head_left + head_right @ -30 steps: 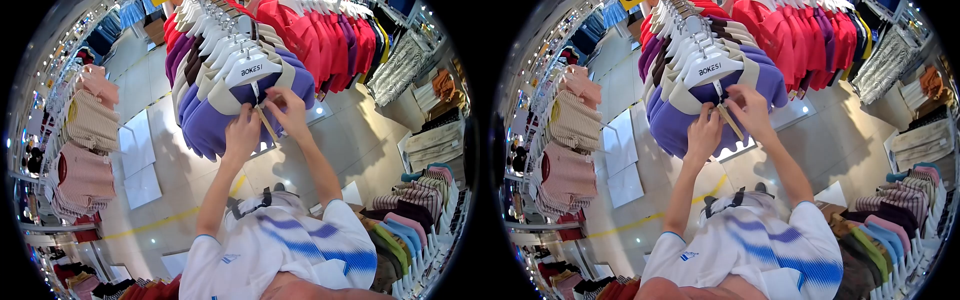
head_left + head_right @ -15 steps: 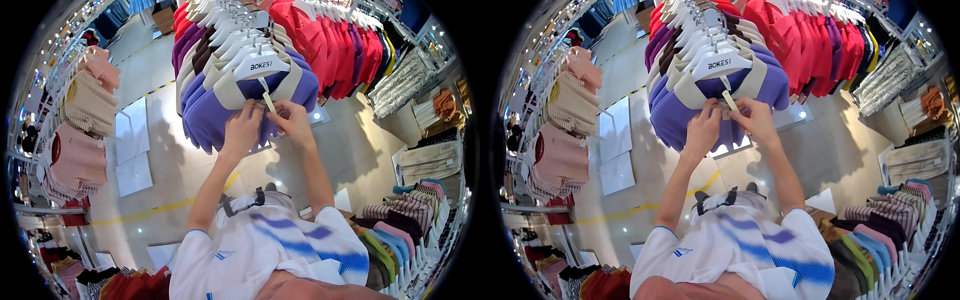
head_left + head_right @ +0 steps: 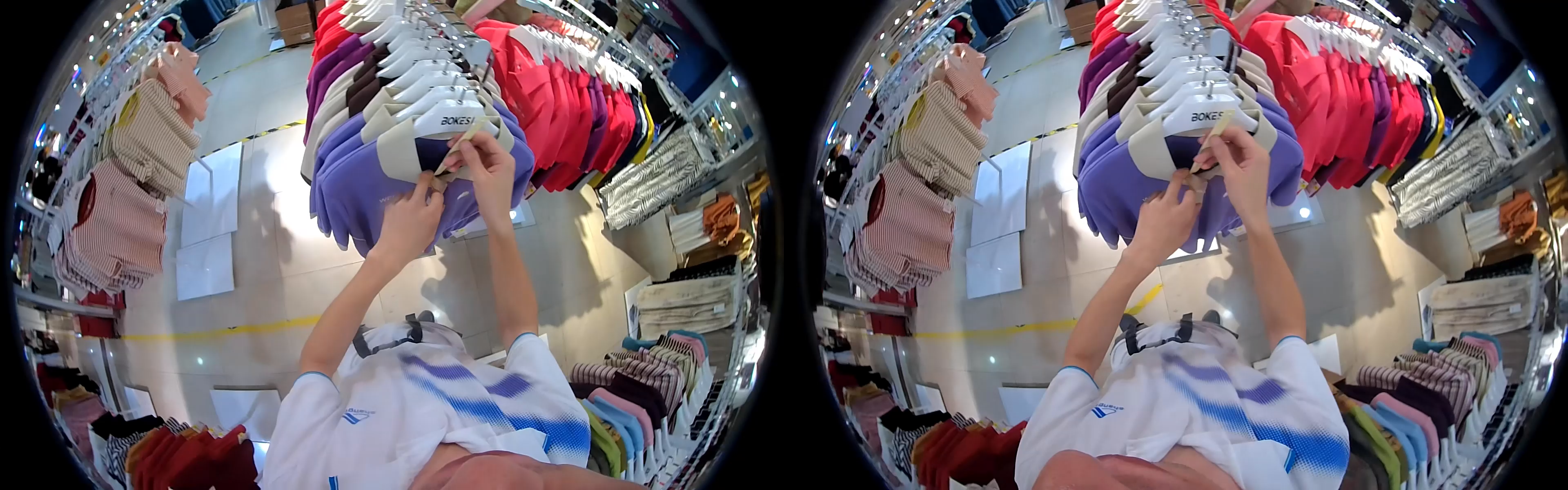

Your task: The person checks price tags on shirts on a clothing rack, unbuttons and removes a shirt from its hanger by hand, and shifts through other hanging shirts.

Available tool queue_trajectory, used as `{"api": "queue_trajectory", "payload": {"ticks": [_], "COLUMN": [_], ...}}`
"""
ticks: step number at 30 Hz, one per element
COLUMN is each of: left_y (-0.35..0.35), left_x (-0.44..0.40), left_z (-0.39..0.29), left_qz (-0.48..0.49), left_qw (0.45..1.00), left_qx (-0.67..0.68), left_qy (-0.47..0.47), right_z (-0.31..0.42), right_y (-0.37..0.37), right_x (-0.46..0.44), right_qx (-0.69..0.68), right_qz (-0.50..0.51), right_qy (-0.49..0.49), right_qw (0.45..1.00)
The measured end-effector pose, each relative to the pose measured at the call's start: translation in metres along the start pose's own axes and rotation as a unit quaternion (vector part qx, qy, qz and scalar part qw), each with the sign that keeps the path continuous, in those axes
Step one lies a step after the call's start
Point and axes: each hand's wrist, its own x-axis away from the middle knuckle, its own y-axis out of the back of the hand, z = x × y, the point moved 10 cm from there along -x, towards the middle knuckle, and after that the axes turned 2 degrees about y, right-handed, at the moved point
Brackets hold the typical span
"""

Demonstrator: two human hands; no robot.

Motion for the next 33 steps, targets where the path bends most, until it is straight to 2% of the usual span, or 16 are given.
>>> {"api": "queue_trajectory", "payload": {"ticks": [5,7,8,13,15,17,19,21,22,24,25,27,28,29,30,33], "left_y": [-0.004,-0.006,-0.015,0.001,0.006,0.011,0.014,0.001,0.001,0.004,0.005,-0.002,0.000,0.002,0.005,0.021], "left_x": [0.001,0.001,0.002,0.010,0.018,0.031,0.053,0.084,0.100,0.132,0.150,0.190,0.206,0.222,0.238,0.265], "left_z": [-0.002,-0.003,0.001,-0.001,-0.003,-0.001,0.007,0.023,0.032,0.065,0.073,0.109,0.116,0.132,0.147,0.178], "left_qz": [-0.021,-0.022,0.035,0.023,0.035,0.050,0.067,0.134,0.135,0.114,0.118,0.146,0.153,0.148,0.143,0.116], "left_qw": [1.000,1.000,0.999,0.998,0.992,0.988,0.983,0.963,0.963,0.956,0.955,0.935,0.935,0.925,0.914,0.909], "left_qx": [-0.002,0.010,0.015,0.062,0.115,0.140,0.165,0.231,0.231,0.269,0.269,0.290,0.288,0.301,0.313,0.319], "left_qy": [-0.006,-0.014,0.008,-0.015,-0.028,-0.038,-0.047,-0.037,-0.038,0.033,0.030,0.141,0.138,0.177,0.216,0.240], "right_z": [-0.007,-0.046,-0.047,-0.002,0.014,0.016,0.024,0.015,0.008,-0.009,-0.032,-0.064,-0.078,-0.091,-0.087,-0.083], "right_y": [0.006,0.005,0.009,0.012,0.015,0.013,0.004,-0.012,-0.022,-0.050,-0.060,-0.082,-0.100,-0.116,-0.139,-0.182], "right_x": [-0.002,0.011,0.012,0.016,0.017,0.019,0.024,0.039,0.050,0.077,0.097,0.128,0.141,0.151,0.152,0.140], "right_qx": [0.006,0.110,0.172,0.238,0.369,0.373,0.445,0.438,0.430,0.399,0.378,0.352,0.316,0.279,0.242,0.256], "right_qz": [-0.020,0.014,0.024,-0.034,-0.029,-0.041,-0.051,-0.021,0.007,0.051,0.076,0.093,0.110,0.127,0.167,0.201], "right_qy": [0.017,-0.091,-0.037,-0.026,-0.037,0.006,0.051,0.025,-0.002,-0.056,-0.079,-0.104,-0.147,-0.189,-0.188,-0.145], "right_qw": [1.000,0.990,0.984,0.970,0.928,0.927,0.893,0.899,0.903,0.914,0.919,0.926,0.931,0.933,0.937,0.934]}}
